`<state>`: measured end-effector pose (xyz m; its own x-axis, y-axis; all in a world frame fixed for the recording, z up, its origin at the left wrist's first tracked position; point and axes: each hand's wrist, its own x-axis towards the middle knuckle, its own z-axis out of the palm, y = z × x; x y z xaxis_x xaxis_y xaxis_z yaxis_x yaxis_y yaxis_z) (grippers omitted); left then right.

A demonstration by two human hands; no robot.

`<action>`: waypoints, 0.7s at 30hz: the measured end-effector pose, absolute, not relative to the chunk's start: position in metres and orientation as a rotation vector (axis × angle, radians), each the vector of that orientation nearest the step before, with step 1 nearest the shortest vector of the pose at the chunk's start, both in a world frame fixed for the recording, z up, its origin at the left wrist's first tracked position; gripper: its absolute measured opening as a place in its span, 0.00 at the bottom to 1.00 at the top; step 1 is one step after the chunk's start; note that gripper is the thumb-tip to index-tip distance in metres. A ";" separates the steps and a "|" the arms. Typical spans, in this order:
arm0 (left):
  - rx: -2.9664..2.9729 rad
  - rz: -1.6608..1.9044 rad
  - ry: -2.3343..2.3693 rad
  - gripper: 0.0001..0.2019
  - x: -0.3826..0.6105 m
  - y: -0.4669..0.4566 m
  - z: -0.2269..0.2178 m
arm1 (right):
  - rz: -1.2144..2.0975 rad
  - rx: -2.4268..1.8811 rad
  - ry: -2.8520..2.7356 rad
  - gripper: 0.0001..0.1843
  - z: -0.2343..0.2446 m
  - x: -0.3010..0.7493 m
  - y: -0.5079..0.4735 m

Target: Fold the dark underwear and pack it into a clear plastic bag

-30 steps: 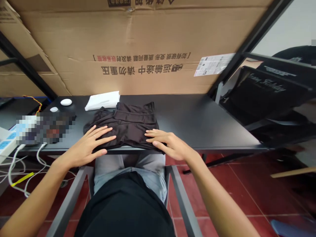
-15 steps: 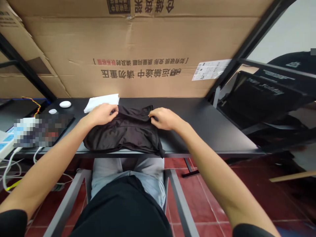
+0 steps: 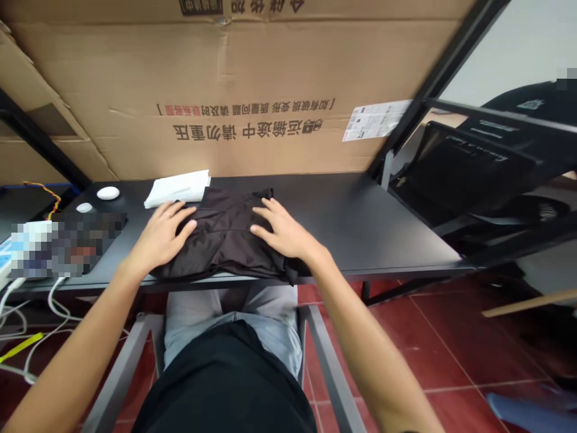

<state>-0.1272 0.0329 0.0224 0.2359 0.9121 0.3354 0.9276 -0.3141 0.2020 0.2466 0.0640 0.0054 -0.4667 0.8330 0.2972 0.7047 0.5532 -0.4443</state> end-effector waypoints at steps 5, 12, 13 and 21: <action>-2.428 -0.582 -1.913 0.31 -0.125 0.027 -0.004 | 0.448 -1.287 -2.267 0.31 -0.010 0.250 0.061; -2.402 -0.617 -1.942 0.31 -0.126 0.024 -0.001 | 0.375 -1.237 -2.183 0.23 -0.010 0.254 0.056; -2.397 -0.627 -1.948 0.30 -0.126 0.023 -0.001 | 0.369 -1.231 -2.178 0.22 -0.010 0.254 0.056; -2.382 -0.654 -1.958 0.28 -0.125 0.023 0.000 | 0.363 -1.210 -2.171 0.21 -0.014 0.254 0.059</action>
